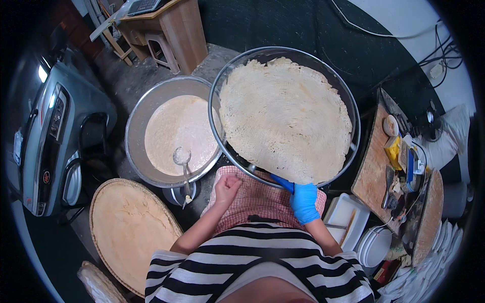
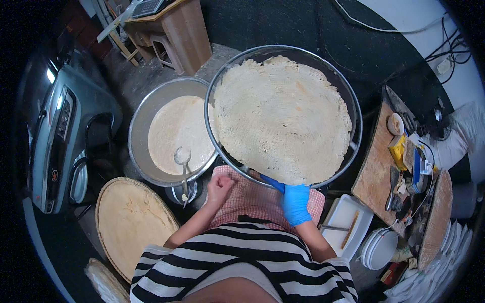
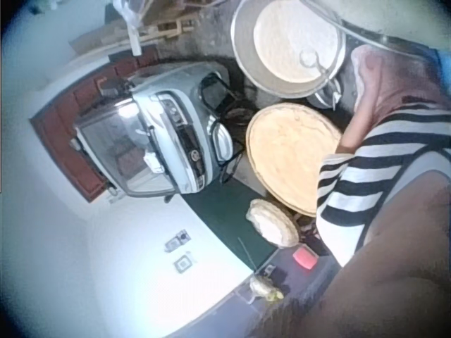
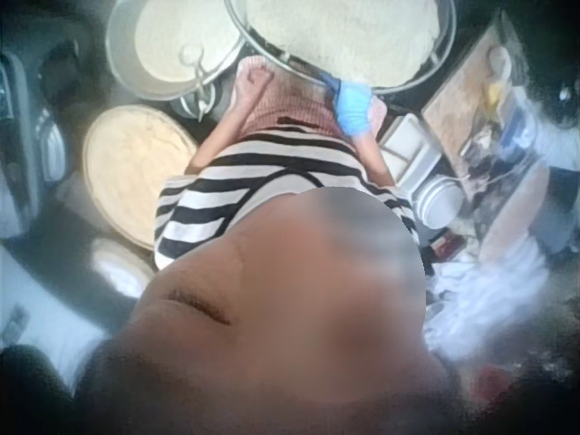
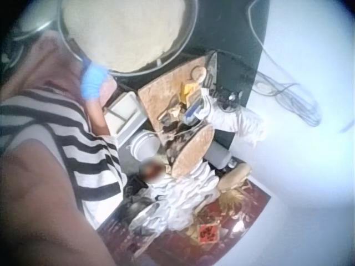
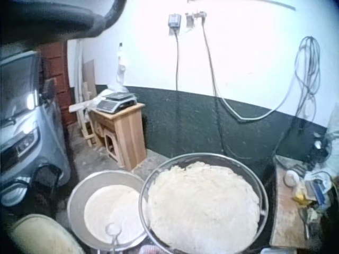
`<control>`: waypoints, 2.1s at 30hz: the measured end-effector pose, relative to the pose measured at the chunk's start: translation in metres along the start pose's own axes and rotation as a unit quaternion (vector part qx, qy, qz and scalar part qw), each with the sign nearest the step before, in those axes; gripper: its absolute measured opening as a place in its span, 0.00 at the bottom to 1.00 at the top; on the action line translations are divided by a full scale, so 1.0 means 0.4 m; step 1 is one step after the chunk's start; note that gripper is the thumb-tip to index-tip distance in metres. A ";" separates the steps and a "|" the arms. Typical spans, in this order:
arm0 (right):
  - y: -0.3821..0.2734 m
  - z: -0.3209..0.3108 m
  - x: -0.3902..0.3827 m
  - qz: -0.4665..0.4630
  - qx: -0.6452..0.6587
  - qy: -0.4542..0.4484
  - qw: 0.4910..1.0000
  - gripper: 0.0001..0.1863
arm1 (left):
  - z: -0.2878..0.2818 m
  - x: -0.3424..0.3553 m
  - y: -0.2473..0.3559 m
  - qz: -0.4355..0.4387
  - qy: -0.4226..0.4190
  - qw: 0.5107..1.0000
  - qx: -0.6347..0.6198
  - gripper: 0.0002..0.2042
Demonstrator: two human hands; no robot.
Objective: The person ladles batter onto a hot griddle, spreads it into a thin circle, cooks it, then lifts and folds the crepe onto a wooden board. The cycle repeats with a second crepe. The person uses a ladle, wooden spreader, and blue spatula.
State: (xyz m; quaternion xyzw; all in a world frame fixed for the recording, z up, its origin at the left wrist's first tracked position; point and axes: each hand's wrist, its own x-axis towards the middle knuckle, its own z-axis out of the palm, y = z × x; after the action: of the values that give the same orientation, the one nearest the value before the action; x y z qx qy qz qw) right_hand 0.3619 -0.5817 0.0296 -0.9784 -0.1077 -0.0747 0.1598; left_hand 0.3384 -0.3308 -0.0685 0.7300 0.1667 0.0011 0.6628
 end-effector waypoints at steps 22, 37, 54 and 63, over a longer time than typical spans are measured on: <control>0.076 0.019 0.028 -0.004 -0.050 0.002 0.999 0.31 | 0.098 0.088 0.200 0.383 -0.061 0.843 0.372 0.34; 0.112 0.034 0.124 0.024 -0.074 -0.021 0.997 0.29 | 0.111 0.191 0.264 0.379 -0.032 0.842 0.382 0.39; 0.143 -0.012 0.242 0.002 -0.015 0.002 1.000 0.24 | 0.216 0.494 0.403 0.398 -0.104 0.783 0.467 0.41; 0.231 -0.077 0.171 -0.002 0.026 0.044 0.999 0.26 | 0.346 0.571 0.395 0.405 -0.203 0.724 0.520 0.24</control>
State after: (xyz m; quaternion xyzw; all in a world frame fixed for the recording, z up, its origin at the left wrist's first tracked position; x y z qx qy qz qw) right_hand 0.4461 -0.6645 0.0434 -0.9695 -0.1044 -0.1149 0.1896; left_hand 0.6232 -0.4193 0.0174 0.9409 -0.3095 0.0341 0.1331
